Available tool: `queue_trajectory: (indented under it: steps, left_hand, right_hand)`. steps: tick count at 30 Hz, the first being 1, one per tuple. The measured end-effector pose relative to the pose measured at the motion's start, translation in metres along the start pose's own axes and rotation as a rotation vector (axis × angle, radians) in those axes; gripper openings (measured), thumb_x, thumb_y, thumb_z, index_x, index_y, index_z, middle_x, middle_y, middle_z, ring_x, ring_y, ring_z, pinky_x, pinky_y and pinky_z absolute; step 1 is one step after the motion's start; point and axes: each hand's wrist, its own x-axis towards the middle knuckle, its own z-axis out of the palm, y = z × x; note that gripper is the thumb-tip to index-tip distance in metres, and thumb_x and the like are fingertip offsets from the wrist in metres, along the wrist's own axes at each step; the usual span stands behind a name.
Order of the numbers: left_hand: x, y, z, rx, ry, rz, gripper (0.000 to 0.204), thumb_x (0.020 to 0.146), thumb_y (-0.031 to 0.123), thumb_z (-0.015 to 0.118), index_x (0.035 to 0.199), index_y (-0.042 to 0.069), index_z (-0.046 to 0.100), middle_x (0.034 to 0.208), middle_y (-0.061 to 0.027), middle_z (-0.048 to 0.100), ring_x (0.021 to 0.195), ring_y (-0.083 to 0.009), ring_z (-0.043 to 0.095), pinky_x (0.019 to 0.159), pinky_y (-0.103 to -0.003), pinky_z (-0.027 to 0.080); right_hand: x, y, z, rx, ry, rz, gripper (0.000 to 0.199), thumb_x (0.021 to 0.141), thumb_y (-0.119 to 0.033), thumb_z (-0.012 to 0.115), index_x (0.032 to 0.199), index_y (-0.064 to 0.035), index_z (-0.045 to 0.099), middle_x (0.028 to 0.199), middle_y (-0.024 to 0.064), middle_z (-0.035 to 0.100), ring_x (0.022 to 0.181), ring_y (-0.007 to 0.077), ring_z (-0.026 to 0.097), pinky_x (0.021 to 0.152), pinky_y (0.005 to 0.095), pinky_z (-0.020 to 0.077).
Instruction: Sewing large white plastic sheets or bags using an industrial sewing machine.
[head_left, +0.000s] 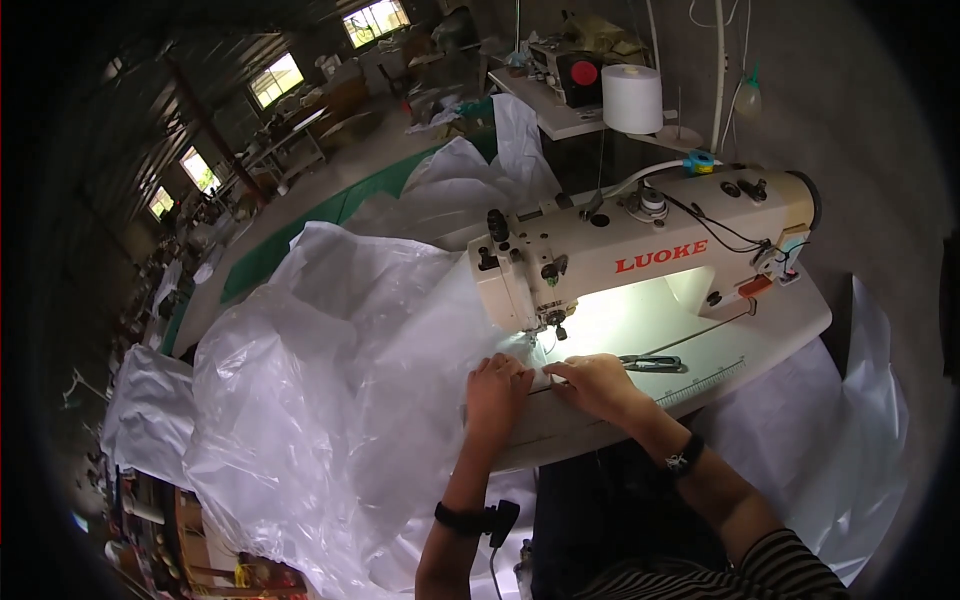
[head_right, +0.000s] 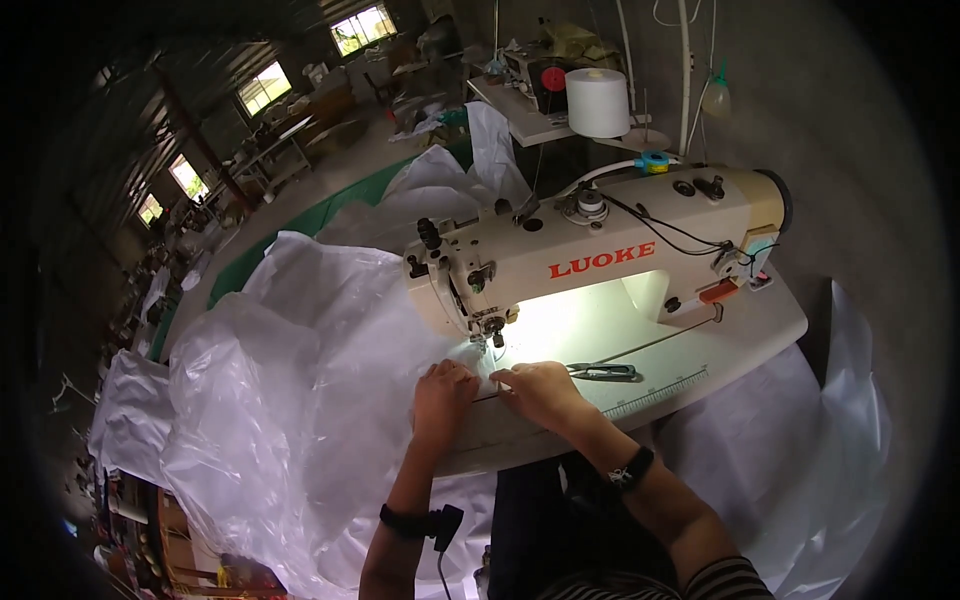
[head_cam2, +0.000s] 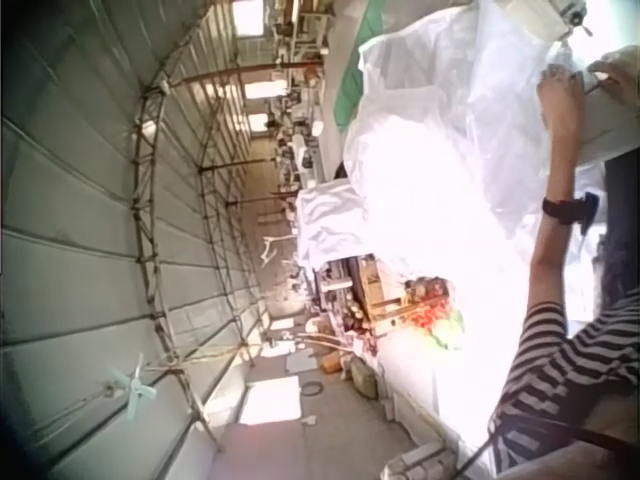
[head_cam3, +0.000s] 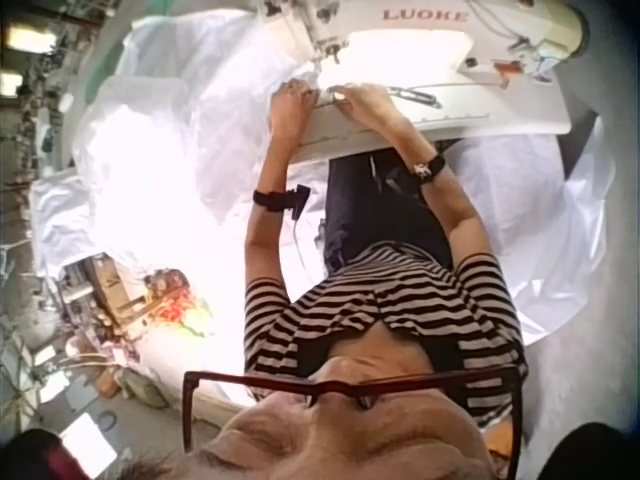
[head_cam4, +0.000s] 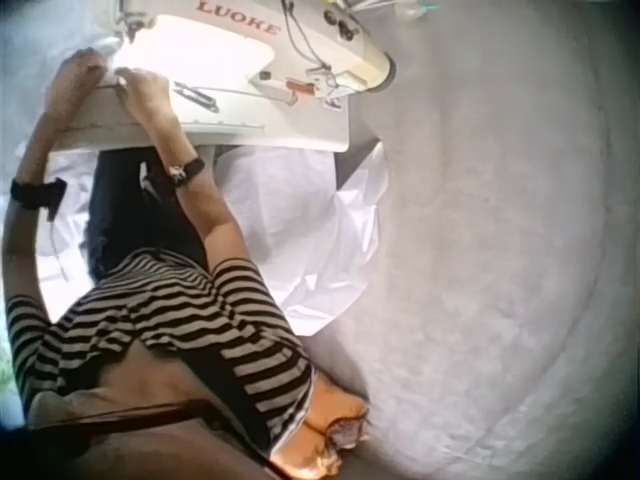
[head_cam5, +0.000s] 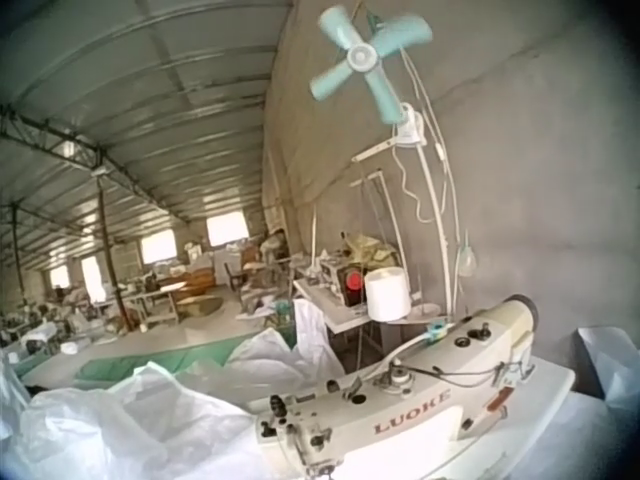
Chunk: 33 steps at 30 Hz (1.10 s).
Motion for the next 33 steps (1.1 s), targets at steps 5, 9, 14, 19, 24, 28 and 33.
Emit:
queue_trajectory:
  steps: [5, 9, 14, 19, 24, 28, 33]
  left_hand:
    - [0.007, -0.011, 0.016, -0.030, -0.035, -0.172, 0.018, 0.075, 0.026, 0.075, 0.082, 0.012, 0.067, 0.088, -0.0037, 0.065, 0.088, -0.0265, 0.062, 0.079, -0.042, 0.046]
    - [0.006, -0.012, 0.017, 0.017, 0.012, -0.185, 0.019, 0.073, 0.025, 0.075, 0.082, 0.012, 0.065, 0.090, -0.0024, 0.064, 0.090, -0.0259, 0.062, 0.080, -0.042, 0.045]
    - [0.014, -0.005, 0.015, -0.122, 0.033, -0.113, 0.016, 0.073, 0.014, 0.074, 0.087, 0.009, 0.068, 0.091, -0.0073, 0.065, 0.077, -0.0270, 0.063, 0.071, -0.039, 0.049]
    - [-0.001, -0.013, 0.006, -0.225, 0.000, 0.038, 0.017, 0.079, 0.015, 0.074, 0.095, 0.011, 0.071, 0.100, -0.0051, 0.067, 0.090, -0.0255, 0.063, 0.083, -0.040, 0.045]
    - [0.006, -0.008, 0.011, -0.122, -0.017, -0.081, 0.015, 0.085, 0.023, 0.072, 0.090, 0.009, 0.072, 0.101, -0.0043, 0.067, 0.099, -0.0245, 0.061, 0.089, -0.042, 0.042]
    - [0.017, -0.007, 0.019, 0.008, -0.034, -0.181, 0.019, 0.084, 0.028, 0.071, 0.085, 0.009, 0.071, 0.098, -0.0032, 0.066, 0.098, -0.0249, 0.061, 0.087, -0.042, 0.041]
    - [0.019, -0.006, 0.027, 0.107, 0.027, -0.184, 0.021, 0.081, 0.030, 0.072, 0.084, 0.009, 0.069, 0.096, -0.0030, 0.065, 0.095, -0.0249, 0.062, 0.083, -0.042, 0.042]
  right_hand:
    - [-0.001, -0.005, -0.004, 0.059, 0.142, -0.023, 0.035, 0.085, -0.021, 0.071, 0.119, -0.0161, 0.066, 0.086, 0.0097, 0.066, 0.077, 0.0287, 0.067, 0.070, 0.0395, 0.0534]
    - [0.000, 0.003, 0.003, -0.064, 0.128, -0.185, 0.037, 0.084, -0.019, 0.070, 0.121, -0.0170, 0.066, 0.086, 0.0089, 0.064, 0.075, 0.0268, 0.066, 0.068, 0.0393, 0.0521]
    - [0.006, 0.017, 0.017, -0.042, 0.156, -0.133, 0.018, 0.085, -0.019, 0.067, 0.103, -0.0159, 0.071, 0.078, 0.0068, 0.064, 0.072, 0.0260, 0.066, 0.067, 0.0394, 0.0520]
    - [0.016, 0.002, 0.013, 0.155, 0.173, 0.093, 0.014, 0.088, -0.023, 0.063, 0.087, -0.0126, 0.072, 0.079, 0.0099, 0.070, 0.073, 0.0298, 0.068, 0.068, 0.0413, 0.0535]
    - [0.025, 0.002, 0.013, 0.175, 0.121, 0.248, 0.023, 0.090, -0.030, 0.061, 0.082, -0.0112, 0.071, 0.079, 0.0120, 0.071, 0.075, 0.0313, 0.069, 0.070, 0.0423, 0.0541]
    - [0.029, 0.002, 0.019, 0.134, 0.121, 0.320, 0.018, 0.089, -0.028, 0.062, 0.094, -0.0127, 0.070, 0.083, 0.0113, 0.070, 0.076, 0.0304, 0.069, 0.070, 0.0432, 0.0540]
    - [0.011, 0.004, 0.029, 0.041, 0.305, 0.056, 0.017, 0.089, -0.023, 0.062, 0.102, -0.0143, 0.067, 0.081, 0.0071, 0.063, 0.075, 0.0293, 0.066, 0.066, 0.0438, 0.0521]
